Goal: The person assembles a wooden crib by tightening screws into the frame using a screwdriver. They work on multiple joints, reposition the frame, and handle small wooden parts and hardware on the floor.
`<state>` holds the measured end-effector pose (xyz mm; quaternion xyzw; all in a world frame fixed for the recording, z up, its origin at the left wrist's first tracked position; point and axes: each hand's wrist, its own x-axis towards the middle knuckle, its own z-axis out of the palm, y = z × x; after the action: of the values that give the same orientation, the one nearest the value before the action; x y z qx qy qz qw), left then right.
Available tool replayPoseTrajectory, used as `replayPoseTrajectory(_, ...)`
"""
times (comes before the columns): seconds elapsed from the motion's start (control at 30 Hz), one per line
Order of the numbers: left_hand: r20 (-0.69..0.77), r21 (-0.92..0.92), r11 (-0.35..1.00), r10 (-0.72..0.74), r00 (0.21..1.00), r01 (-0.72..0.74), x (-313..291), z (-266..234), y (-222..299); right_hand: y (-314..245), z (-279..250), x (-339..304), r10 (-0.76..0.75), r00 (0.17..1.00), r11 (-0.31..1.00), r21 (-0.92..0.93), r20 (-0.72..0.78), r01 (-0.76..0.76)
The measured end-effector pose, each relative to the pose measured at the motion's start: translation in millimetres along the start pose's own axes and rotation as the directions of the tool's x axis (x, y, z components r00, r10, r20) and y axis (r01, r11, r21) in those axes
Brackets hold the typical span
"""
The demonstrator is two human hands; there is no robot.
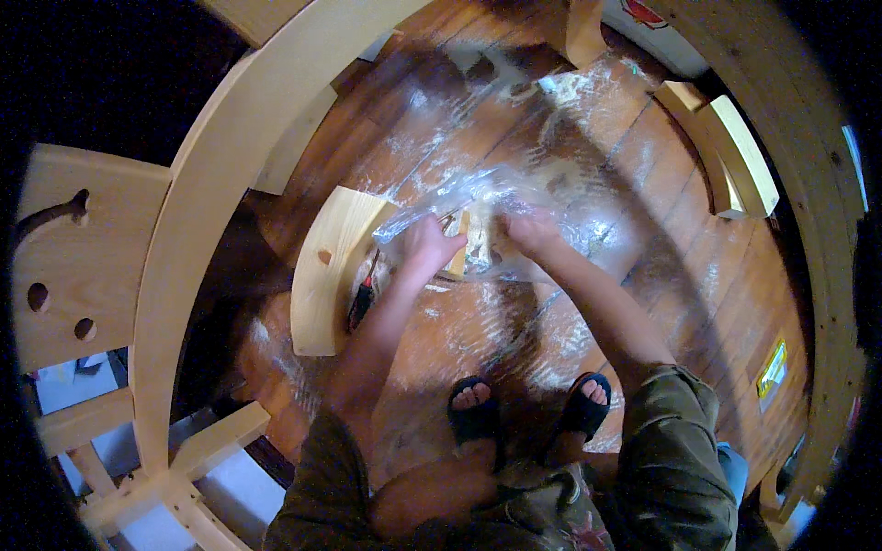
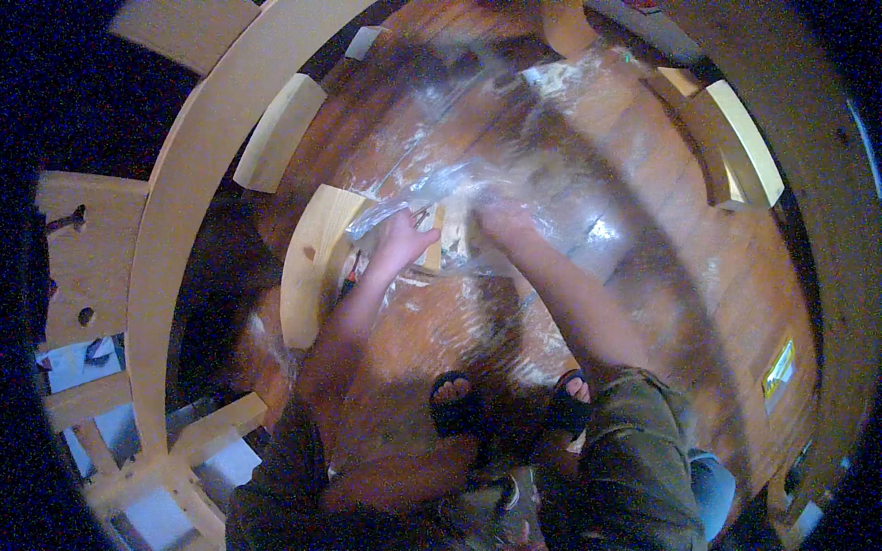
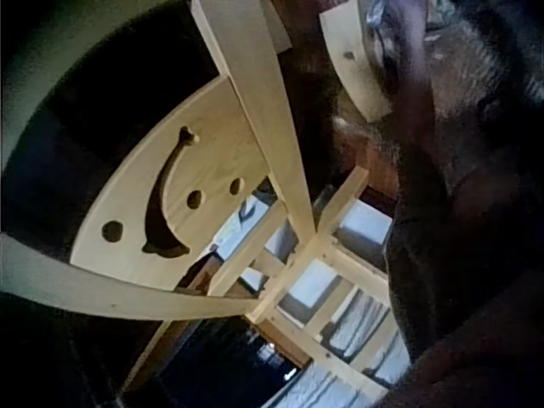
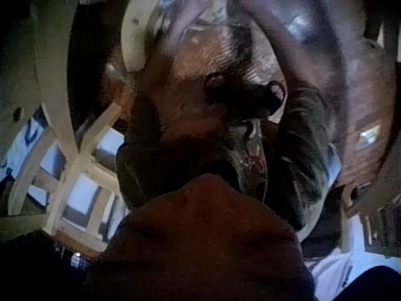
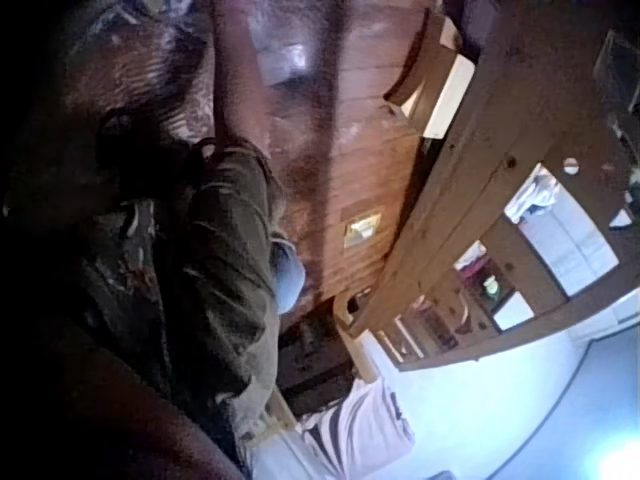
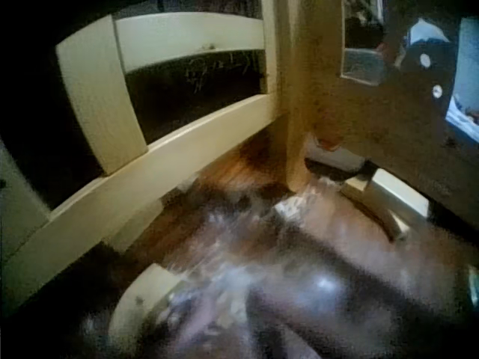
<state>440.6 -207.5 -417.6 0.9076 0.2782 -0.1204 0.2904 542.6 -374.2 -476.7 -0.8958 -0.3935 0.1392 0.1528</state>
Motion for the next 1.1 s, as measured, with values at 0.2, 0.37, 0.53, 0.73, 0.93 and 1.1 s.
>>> replayPoseTrajectory(0.2,-0.027,0.015,1.0,0.004,1.0,-0.004,2,4,-9,-17,-23,4,-0.064,0.939,0.992,-0.078,0.339,0.096)
replayPoseTrajectory(0.37,0.062,-0.01,0.996,-0.091,0.994,0.092,-8,2,2,-7,-26,-14,-0.148,0.927,0.972,-0.122,0.346,0.201)
replayPoseTrajectory(0.53,0.04,-0.018,0.999,-0.047,0.998,0.047,-2,15,-12,-8,-28,-14,-0.162,0.94,0.945,-0.226,0.3,0.235)
replayPoseTrajectory(0.73,0.061,-0.072,0.996,-0.041,0.997,0.046,0,14,-20,-3,-16,-9,-0.091,0.993,0.98,-0.171,0.076,0.103)
replayPoseTrajectory(0.93,0.037,-0.083,0.993,0.086,0.996,-0.083,6,23,-38,-11,-49,-5,-0.015,0.976,0.991,0.131,0.216,-0.014)
replayPoseTrajectory(1.1,0.034,-0.202,0.976,0.087,0.996,-0.079,6,25,-34,-8,-54,-3,0.017,0.984,0.969,0.24,0.175,-0.06)
